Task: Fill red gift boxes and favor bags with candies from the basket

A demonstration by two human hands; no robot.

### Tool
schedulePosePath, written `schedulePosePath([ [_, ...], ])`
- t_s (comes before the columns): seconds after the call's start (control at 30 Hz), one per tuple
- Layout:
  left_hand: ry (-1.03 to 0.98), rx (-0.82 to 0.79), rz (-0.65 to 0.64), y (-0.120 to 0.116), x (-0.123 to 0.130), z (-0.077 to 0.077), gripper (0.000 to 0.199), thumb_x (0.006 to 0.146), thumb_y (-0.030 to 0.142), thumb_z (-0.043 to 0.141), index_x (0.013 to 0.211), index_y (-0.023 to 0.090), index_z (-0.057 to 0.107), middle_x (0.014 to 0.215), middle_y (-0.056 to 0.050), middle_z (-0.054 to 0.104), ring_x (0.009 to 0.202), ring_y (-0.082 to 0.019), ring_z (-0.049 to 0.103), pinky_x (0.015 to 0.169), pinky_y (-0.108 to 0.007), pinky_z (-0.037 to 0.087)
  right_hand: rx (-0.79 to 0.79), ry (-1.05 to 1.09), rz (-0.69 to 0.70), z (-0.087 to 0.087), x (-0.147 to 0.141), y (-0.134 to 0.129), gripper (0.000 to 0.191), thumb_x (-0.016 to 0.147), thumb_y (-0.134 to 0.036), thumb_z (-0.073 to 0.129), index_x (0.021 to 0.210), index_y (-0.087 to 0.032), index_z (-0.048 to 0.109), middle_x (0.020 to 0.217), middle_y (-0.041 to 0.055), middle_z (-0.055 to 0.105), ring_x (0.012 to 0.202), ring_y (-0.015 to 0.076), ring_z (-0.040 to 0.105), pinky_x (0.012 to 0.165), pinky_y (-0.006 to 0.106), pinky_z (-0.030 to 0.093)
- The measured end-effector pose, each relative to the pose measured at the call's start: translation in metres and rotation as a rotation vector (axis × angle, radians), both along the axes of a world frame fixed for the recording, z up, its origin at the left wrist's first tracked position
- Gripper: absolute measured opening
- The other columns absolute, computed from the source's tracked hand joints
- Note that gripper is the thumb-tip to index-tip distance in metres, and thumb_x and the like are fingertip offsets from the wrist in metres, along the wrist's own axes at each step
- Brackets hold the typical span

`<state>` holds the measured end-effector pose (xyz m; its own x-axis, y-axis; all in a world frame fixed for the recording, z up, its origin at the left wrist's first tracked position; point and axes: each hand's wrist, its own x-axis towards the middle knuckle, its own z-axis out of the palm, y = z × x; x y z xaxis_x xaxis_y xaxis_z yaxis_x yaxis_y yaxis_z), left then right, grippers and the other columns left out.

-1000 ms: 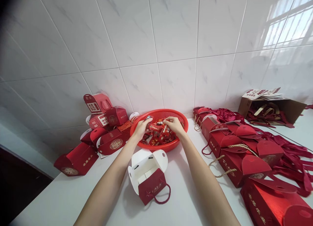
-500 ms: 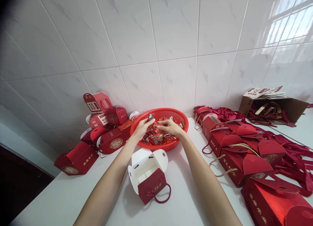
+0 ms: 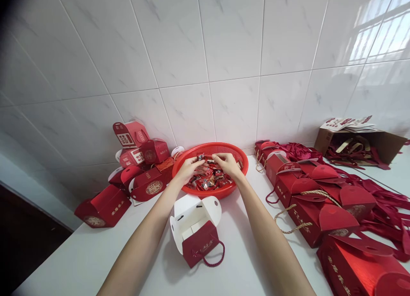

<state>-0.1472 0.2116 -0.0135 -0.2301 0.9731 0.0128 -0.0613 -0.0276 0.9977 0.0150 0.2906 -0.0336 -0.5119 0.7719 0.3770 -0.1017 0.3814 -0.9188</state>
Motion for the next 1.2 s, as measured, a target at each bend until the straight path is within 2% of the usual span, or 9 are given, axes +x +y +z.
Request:
schedulePosePath([
  [0.17,-0.019,-0.014,-0.059,0.002,-0.003,-0.002,0.007,0.085,0.021,0.070,0.085,0.014,0.071,0.072,-0.004,0.074,0.059,-0.014,0.068,0.060,-0.025,0.058,-0.036,0.013,0.069,0.003,0.001,-0.003,0.034,0.073,-0.035,0.074,0.101,-0.016,0.075,0.091,0.0072,0.074,0.086,0.0214,0.067,0.080,0.034,0.054],
  [0.23,0.001,-0.026,-0.085,0.002,-0.003,-0.003,0.013,0.084,0.026,0.072,0.080,0.014,0.070,0.069,-0.004,0.073,0.060,-0.014,0.068,0.062,-0.026,0.058,-0.062,0.007,0.088,0.002,0.001,-0.002,0.036,0.067,-0.029,0.078,0.100,-0.015,0.074,0.091,0.0075,0.074,0.087,0.0220,0.067,0.082,0.036,0.054],
  [0.37,0.033,-0.036,-0.113,0.002,-0.003,-0.003,0.021,0.080,0.032,0.075,0.073,0.013,0.070,0.070,-0.005,0.074,0.060,-0.015,0.067,0.069,-0.029,0.058,-0.097,0.005,0.083,0.001,0.000,-0.002,0.019,0.065,-0.024,0.075,0.081,-0.015,0.071,0.081,0.0038,0.071,0.079,0.0187,0.065,0.076,0.032,0.055],
  [0.57,0.152,-0.084,-0.277,0.004,-0.002,-0.006,0.033,0.073,0.046,0.080,0.072,0.014,0.072,0.070,-0.006,0.074,0.067,-0.017,0.068,0.075,-0.032,0.056,-0.191,0.024,0.046,0.003,0.001,-0.006,0.017,0.071,-0.031,0.071,0.080,-0.019,0.063,0.079,0.0005,0.066,0.073,0.0145,0.061,0.055,0.022,0.053],
  [0.7,0.416,0.001,-0.342,0.007,-0.002,-0.013,0.039,0.068,0.052,0.080,0.064,0.015,0.070,0.061,-0.002,0.067,0.060,-0.015,0.062,0.063,-0.028,0.051,-0.262,-0.019,0.113,0.005,0.001,-0.011,0.027,0.065,-0.036,0.079,0.078,-0.016,0.066,0.072,0.0024,0.066,0.066,0.0159,0.062,0.046,0.023,0.050],
  [0.8,0.691,0.026,-0.354,0.010,-0.003,-0.017,0.043,0.072,0.054,0.075,0.054,0.017,0.066,0.053,0.000,0.060,0.053,-0.014,0.054,0.055,-0.027,0.043,-0.287,0.017,0.046,0.004,0.001,-0.009,0.028,0.061,-0.032,0.082,0.074,-0.016,0.063,0.069,0.0024,0.066,0.062,0.0150,0.061,0.046,0.022,0.048],
  [0.93,0.869,-0.003,-0.381,0.014,-0.002,-0.018,0.021,0.067,0.039,0.078,0.074,0.019,0.076,0.076,-0.003,0.073,0.073,-0.020,0.064,0.068,-0.027,0.047,-0.325,0.131,-0.184,0.000,0.000,-0.001,0.026,0.071,-0.035,0.073,0.070,-0.021,0.051,0.062,-0.0014,0.058,0.053,0.0127,0.053,0.040,0.022,0.039],
  [1.1,1.098,-0.181,-0.504,0.017,0.000,-0.019,0.045,0.057,0.029,0.080,0.101,0.026,0.078,0.077,0.000,0.073,0.077,-0.024,0.067,0.070,-0.027,0.047,-0.388,0.162,-0.286,-0.001,-0.001,0.003,0.024,0.071,-0.030,0.069,0.068,-0.022,0.047,0.057,-0.0034,0.053,0.048,0.0110,0.047,0.039,0.022,0.036],
  [1.2,1.301,-0.280,-0.448,0.021,0.003,-0.021,0.038,0.053,0.031,0.081,0.090,0.025,0.078,0.081,-0.005,0.074,0.085,-0.029,0.068,0.076,-0.032,0.048,-0.415,0.159,-0.305,0.001,0.001,0.001,0.022,0.070,-0.030,0.069,0.070,-0.022,0.049,0.058,-0.0029,0.054,0.049,0.0111,0.049,0.039,0.021,0.035],
])
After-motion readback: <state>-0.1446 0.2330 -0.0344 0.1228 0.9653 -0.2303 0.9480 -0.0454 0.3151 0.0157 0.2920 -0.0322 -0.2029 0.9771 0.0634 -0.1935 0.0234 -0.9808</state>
